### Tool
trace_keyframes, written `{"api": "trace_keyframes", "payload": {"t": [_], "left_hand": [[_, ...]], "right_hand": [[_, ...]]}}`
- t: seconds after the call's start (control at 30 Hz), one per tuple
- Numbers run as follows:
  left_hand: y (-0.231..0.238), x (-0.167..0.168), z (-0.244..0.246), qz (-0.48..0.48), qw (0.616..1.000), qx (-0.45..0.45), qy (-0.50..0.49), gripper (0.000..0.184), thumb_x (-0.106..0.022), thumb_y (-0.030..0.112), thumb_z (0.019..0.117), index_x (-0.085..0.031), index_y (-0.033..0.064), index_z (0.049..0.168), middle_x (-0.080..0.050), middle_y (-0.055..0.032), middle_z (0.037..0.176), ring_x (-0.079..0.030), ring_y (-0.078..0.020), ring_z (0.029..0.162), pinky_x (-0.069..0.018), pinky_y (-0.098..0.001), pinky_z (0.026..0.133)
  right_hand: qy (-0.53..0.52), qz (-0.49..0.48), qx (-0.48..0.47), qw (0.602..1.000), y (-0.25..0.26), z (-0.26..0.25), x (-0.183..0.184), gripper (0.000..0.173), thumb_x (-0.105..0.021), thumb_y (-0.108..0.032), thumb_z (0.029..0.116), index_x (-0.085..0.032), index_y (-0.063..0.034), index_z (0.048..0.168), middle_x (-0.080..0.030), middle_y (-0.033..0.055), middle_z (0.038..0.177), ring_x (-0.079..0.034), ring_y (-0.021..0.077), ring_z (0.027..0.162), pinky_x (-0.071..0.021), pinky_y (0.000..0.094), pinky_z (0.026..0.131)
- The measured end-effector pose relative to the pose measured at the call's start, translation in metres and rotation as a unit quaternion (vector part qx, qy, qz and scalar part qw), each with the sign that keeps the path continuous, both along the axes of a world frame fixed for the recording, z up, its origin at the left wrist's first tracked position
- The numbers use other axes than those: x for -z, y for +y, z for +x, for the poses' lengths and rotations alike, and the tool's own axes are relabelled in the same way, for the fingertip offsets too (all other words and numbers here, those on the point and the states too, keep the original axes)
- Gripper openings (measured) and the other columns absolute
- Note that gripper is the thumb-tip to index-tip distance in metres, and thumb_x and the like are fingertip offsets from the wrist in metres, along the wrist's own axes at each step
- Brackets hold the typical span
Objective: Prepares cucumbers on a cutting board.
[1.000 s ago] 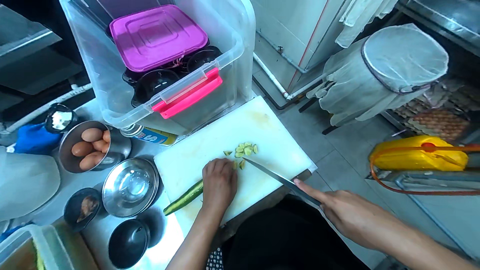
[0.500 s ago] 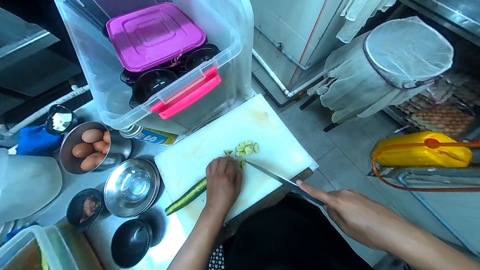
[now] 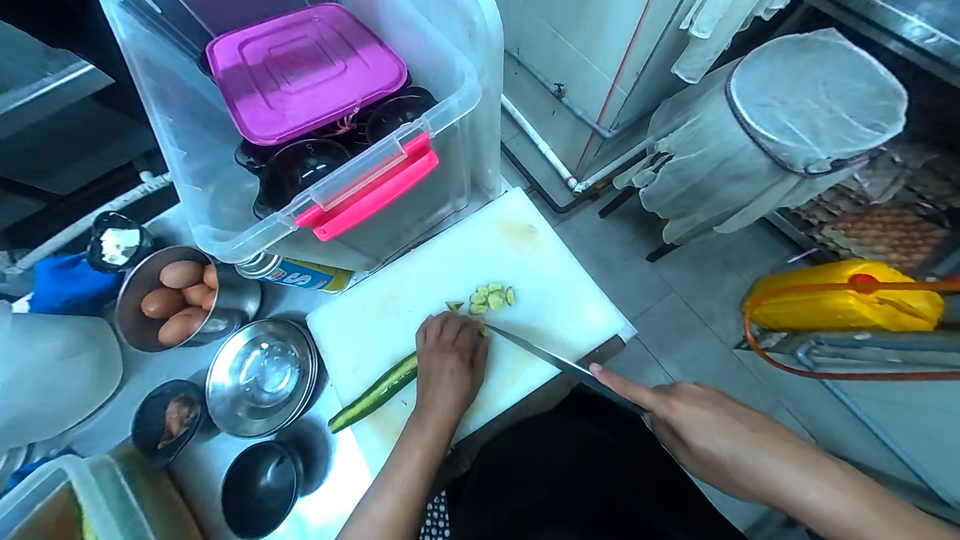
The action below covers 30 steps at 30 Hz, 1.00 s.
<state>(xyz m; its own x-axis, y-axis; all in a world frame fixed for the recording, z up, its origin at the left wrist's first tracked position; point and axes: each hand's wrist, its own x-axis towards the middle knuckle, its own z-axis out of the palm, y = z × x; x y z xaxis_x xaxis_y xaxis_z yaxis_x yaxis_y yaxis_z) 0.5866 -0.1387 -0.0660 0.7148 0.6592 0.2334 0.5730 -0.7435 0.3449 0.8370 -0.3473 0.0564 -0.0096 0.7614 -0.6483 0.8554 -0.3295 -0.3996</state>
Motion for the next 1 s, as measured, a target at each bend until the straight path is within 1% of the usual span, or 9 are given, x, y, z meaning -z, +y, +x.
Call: {"api": "trace_keyframes", "payload": {"t": [0.07, 0.2, 0.4, 0.57, 0.63, 0.77, 0.9, 0.93, 1.0], "left_hand": [[-0.001, 0.0, -0.001, -0.003, 1.0, -0.006, -0.005, 0.029, -0.059, 0.039, 0.1005, -0.077, 0.0166, 0.106, -0.072, 0.0005, 0.115, -0.06, -0.0232, 0.124, -0.0411, -0.0537, 0.113], [-0.002, -0.001, -0.004, -0.008, 1.0, -0.02, -0.012, 0.029, -0.06, 0.039, 0.1002, -0.078, 0.0167, 0.104, -0.071, 0.0013, 0.115, -0.06, -0.0225, 0.123, -0.0415, -0.0532, 0.112], [-0.002, -0.003, -0.007, -0.013, 1.0, -0.027, 0.003, 0.03, -0.061, 0.041, 0.0994, -0.078, 0.0178, 0.109, -0.07, 0.0022, 0.118, -0.059, -0.0214, 0.124, -0.0411, -0.0531, 0.112], [-0.004, -0.007, -0.014, -0.01, 0.997, -0.06, 0.038, 0.033, -0.065, 0.04, 0.0954, -0.076, 0.0158, 0.114, -0.07, -0.0008, 0.119, -0.061, -0.0247, 0.122, -0.0419, -0.0566, 0.109], [-0.004, -0.006, -0.014, -0.008, 0.997, -0.064, 0.052, 0.031, -0.063, 0.037, 0.0968, -0.076, 0.0161, 0.114, -0.071, -0.0016, 0.116, -0.062, -0.0252, 0.119, -0.0428, -0.0551, 0.109], [-0.001, -0.006, -0.008, -0.006, 0.997, -0.063, 0.052, 0.023, -0.059, 0.027, 0.0986, -0.077, 0.0167, 0.109, -0.072, -0.0009, 0.109, -0.063, -0.0236, 0.114, -0.0444, -0.052, 0.106], [-0.002, -0.009, -0.004, -0.023, 0.998, -0.06, 0.013, 0.023, -0.058, 0.028, 0.0999, -0.077, 0.0156, 0.107, -0.073, -0.0007, 0.107, -0.064, -0.0224, 0.112, -0.0474, -0.0488, 0.104], [-0.003, -0.009, -0.003, -0.025, 0.998, -0.058, 0.001, 0.024, -0.058, 0.027, 0.0998, -0.077, 0.0145, 0.108, -0.073, -0.0015, 0.108, -0.064, -0.0231, 0.112, -0.0487, -0.0479, 0.103], [-0.005, -0.01, 0.002, -0.026, 0.998, -0.048, -0.009, 0.024, -0.059, 0.026, 0.0998, -0.076, 0.0135, 0.11, -0.072, -0.0023, 0.109, -0.064, -0.0234, 0.111, -0.0524, -0.0451, 0.096]], "right_hand": [[0.002, 0.01, -0.003, 1.0, -0.001, -0.001, 0.001, 0.075, -0.049, -0.013, 0.1013, -0.021, -0.0457, 0.163, -0.071, 0.015, 0.086, -0.071, 0.0373, 0.08, -0.0573, 0.0575, 0.072], [0.006, 0.0, -0.006, 1.0, 0.0, -0.002, -0.001, 0.075, -0.049, -0.014, 0.102, -0.02, -0.047, 0.162, -0.071, 0.0154, 0.088, -0.07, 0.0378, 0.081, -0.0571, 0.0578, 0.074], [0.005, 0.013, -0.012, 1.0, -0.003, -0.003, 0.002, 0.075, -0.049, -0.013, 0.1012, -0.021, -0.0452, 0.163, -0.071, 0.0146, 0.086, -0.07, 0.0369, 0.079, -0.0574, 0.0575, 0.072], [0.007, 0.02, 0.004, 1.0, -0.005, -0.002, 0.002, 0.075, -0.05, -0.013, 0.1011, -0.022, -0.046, 0.162, -0.071, 0.0148, 0.085, -0.07, 0.037, 0.078, -0.0571, 0.0581, 0.071], [0.002, 0.021, 0.008, 1.0, -0.006, -0.001, 0.005, 0.075, -0.05, -0.014, 0.101, -0.021, -0.0471, 0.162, -0.07, 0.0141, 0.084, -0.07, 0.0359, 0.077, -0.0573, 0.0574, 0.07], [-0.008, 0.017, 0.014, 1.0, -0.005, -0.002, 0.006, 0.074, -0.049, -0.014, 0.1014, -0.021, -0.0469, 0.162, -0.07, 0.0144, 0.085, -0.07, 0.0357, 0.077, -0.0574, 0.0565, 0.071], [-0.001, -0.028, 0.021, 0.999, 0.002, -0.003, 0.003, 0.074, -0.047, -0.015, 0.1028, -0.017, -0.0478, 0.163, -0.071, 0.0151, 0.088, -0.07, 0.0363, 0.082, -0.0569, 0.0568, 0.075], [0.002, -0.033, 0.023, 0.999, 0.003, -0.004, 0.004, 0.074, -0.047, -0.016, 0.1031, -0.017, -0.048, 0.163, -0.071, 0.0153, 0.089, -0.07, 0.0363, 0.082, -0.0569, 0.0568, 0.075], [0.009, -0.04, 0.028, 0.999, 0.005, -0.007, 0.005, 0.074, -0.047, -0.016, 0.1035, -0.016, -0.0483, 0.163, -0.071, 0.0156, 0.089, -0.07, 0.0365, 0.083, -0.0568, 0.0568, 0.076]]}}
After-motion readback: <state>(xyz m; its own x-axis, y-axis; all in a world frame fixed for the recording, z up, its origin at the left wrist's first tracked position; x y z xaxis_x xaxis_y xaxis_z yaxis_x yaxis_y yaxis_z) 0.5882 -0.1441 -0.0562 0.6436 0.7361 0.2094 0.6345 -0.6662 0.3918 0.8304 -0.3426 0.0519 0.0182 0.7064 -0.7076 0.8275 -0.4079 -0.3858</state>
